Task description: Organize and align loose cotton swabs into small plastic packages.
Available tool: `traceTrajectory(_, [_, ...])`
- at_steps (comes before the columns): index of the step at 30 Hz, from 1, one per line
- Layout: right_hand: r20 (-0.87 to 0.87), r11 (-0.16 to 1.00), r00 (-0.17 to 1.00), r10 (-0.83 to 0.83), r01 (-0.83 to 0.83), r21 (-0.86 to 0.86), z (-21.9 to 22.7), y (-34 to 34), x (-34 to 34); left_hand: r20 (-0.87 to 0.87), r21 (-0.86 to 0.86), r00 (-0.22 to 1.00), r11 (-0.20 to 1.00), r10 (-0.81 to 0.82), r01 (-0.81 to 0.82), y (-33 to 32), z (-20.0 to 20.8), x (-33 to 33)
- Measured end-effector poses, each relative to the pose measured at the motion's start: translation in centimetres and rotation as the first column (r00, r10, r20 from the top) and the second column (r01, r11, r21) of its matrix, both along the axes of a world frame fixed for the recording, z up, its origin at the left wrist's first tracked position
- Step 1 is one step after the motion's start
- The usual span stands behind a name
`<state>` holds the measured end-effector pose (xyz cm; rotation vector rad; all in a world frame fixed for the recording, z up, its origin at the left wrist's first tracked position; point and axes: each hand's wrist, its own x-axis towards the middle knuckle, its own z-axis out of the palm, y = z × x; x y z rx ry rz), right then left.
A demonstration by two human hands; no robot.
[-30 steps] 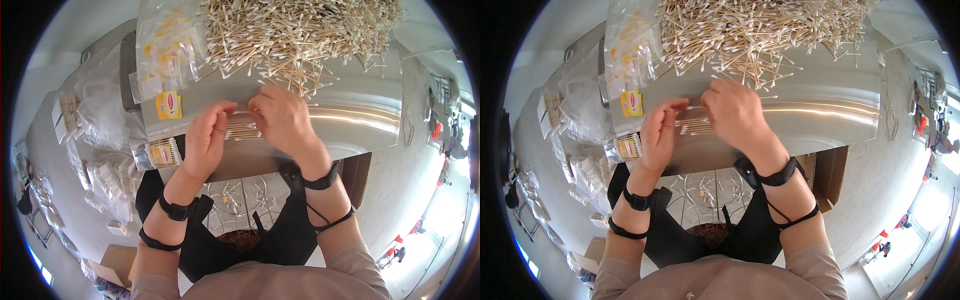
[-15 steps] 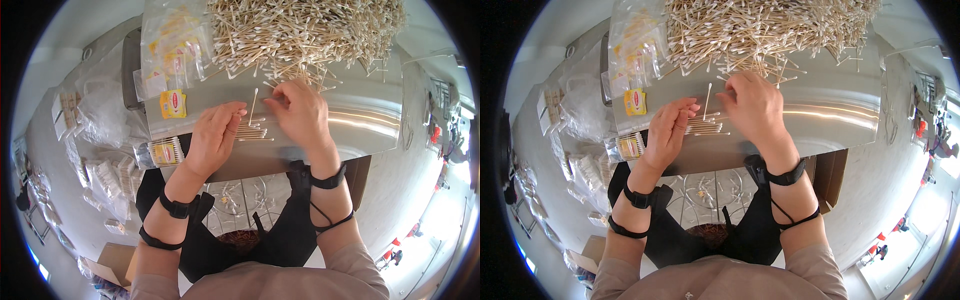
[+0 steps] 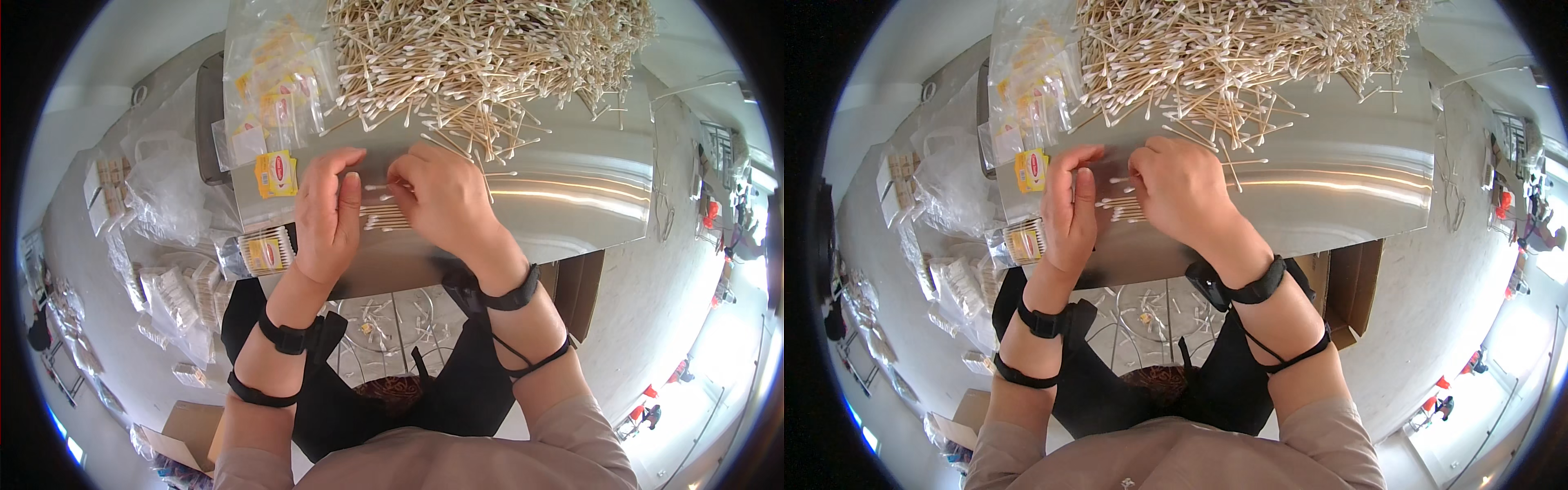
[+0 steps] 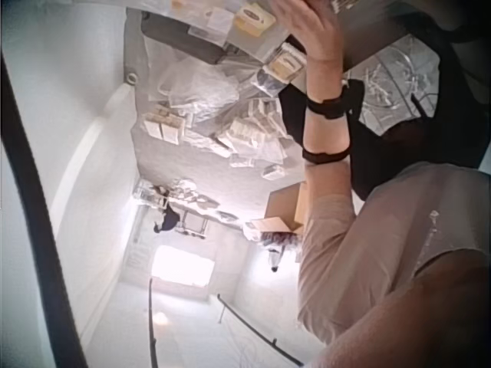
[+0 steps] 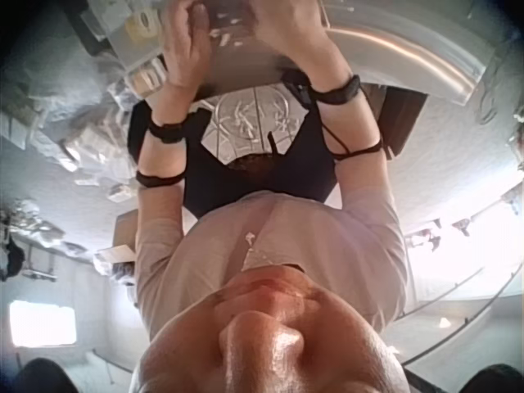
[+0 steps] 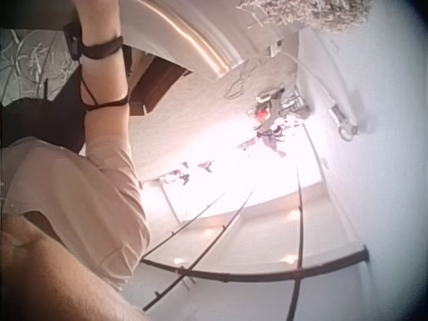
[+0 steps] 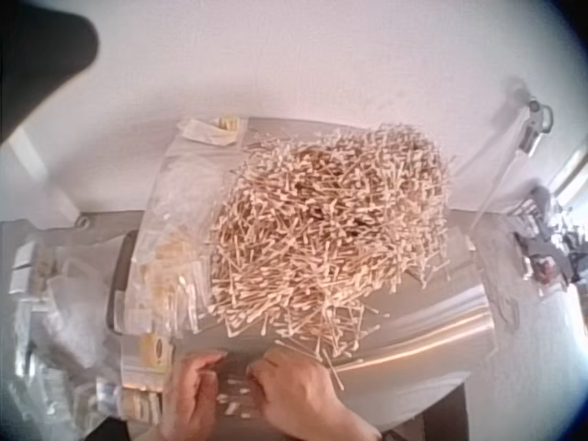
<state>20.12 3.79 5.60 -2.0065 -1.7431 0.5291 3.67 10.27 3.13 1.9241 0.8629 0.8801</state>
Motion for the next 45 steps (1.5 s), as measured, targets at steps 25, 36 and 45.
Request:
traceTrajectory(25, [0.008,0.997,1.0,-0.023,0.022,0.079,-0.5,-0.3,-0.4,0.008,-0.043,0.996,0.996,-0.084,0.084,0.0,-0.4,0.1])
traceTrajectory(36, [-0.025,0.964,0.964,-0.264,0.263,-0.026,2.3,-1.6,4.5,-0.035,0.015,0.992,0.993,-0.119,0.119,-0.1,-0.7,0.1])
traceTrajectory(45, [0.189,0.869,0.93,-0.314,0.362,-0.338,3.2,-3.5,6.6,-0.053,0.017,0.986,0.987,-0.16,0.161,0.0,-0.5,-0.1])
